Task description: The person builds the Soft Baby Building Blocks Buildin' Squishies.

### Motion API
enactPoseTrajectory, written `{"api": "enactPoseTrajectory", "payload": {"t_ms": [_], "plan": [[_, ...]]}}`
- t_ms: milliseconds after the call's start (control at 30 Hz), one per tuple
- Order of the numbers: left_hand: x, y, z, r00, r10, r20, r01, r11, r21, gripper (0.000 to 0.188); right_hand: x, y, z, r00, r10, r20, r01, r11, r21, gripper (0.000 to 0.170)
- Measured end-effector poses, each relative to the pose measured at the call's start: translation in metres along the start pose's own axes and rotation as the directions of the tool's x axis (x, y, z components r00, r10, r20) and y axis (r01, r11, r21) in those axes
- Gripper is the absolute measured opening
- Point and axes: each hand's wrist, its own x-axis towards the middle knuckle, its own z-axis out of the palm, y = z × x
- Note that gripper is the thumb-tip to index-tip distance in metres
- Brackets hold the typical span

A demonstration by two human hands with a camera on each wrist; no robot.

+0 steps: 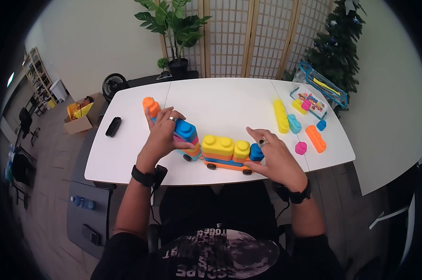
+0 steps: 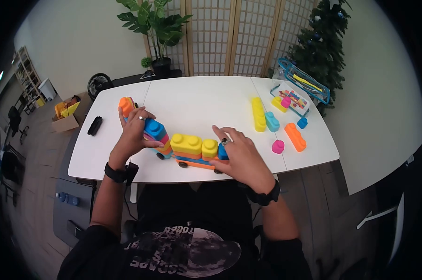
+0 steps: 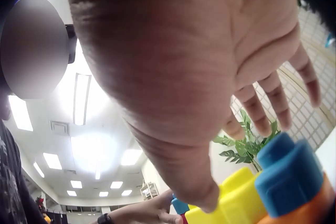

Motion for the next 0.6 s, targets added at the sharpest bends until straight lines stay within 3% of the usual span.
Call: {"api": "enactPoseTrajectory", "payload": {"t_ms": [100,167,233,333,433,533,600], "plan": [[-0.001,-0.006,0.005,0.999,0.038,-0.025,-0.037,0.999,0.012,0.089,0.0,0.022,0.053,0.996,-0.08,-0.025,0.075,0.982,-0.176,0.082],[-0.001,-0.008,0.007,0.999,0.023,-0.027,-0.023,1.0,0.001,0.091,0.003,-0.004,0.051,0.997,0.072,0.019,-0.062,0.944,-0.323,0.075],[-0.001,-0.006,0.007,0.999,-0.029,0.025,0.028,0.999,0.017,0.095,0.003,-0.017,0.046,0.981,0.184,0.062,-0.152,0.928,-0.34,0.076],[-0.001,-0.006,0.011,1.0,-0.03,0.009,0.03,0.999,0.017,0.096,-0.002,-0.02,0.053,0.989,0.148,-0.028,-0.145,0.882,-0.449,0.077],[-0.001,-0.004,0.009,1.0,-0.017,-0.014,0.017,0.999,0.039,0.096,-0.002,-0.014,0.065,0.989,0.057,-0.137,-0.117,0.865,-0.487,0.075],[-0.003,-0.01,0.01,0.999,0.011,-0.04,-0.009,0.999,0.039,0.093,0.001,-0.02,0.058,0.978,0.207,-0.011,-0.199,0.921,-0.335,0.069],[-0.003,-0.007,0.018,0.999,0.017,-0.045,-0.016,1.0,0.01,0.091,0.0,-0.018,0.063,0.979,0.202,-0.024,-0.196,0.912,-0.361,0.065]]}}
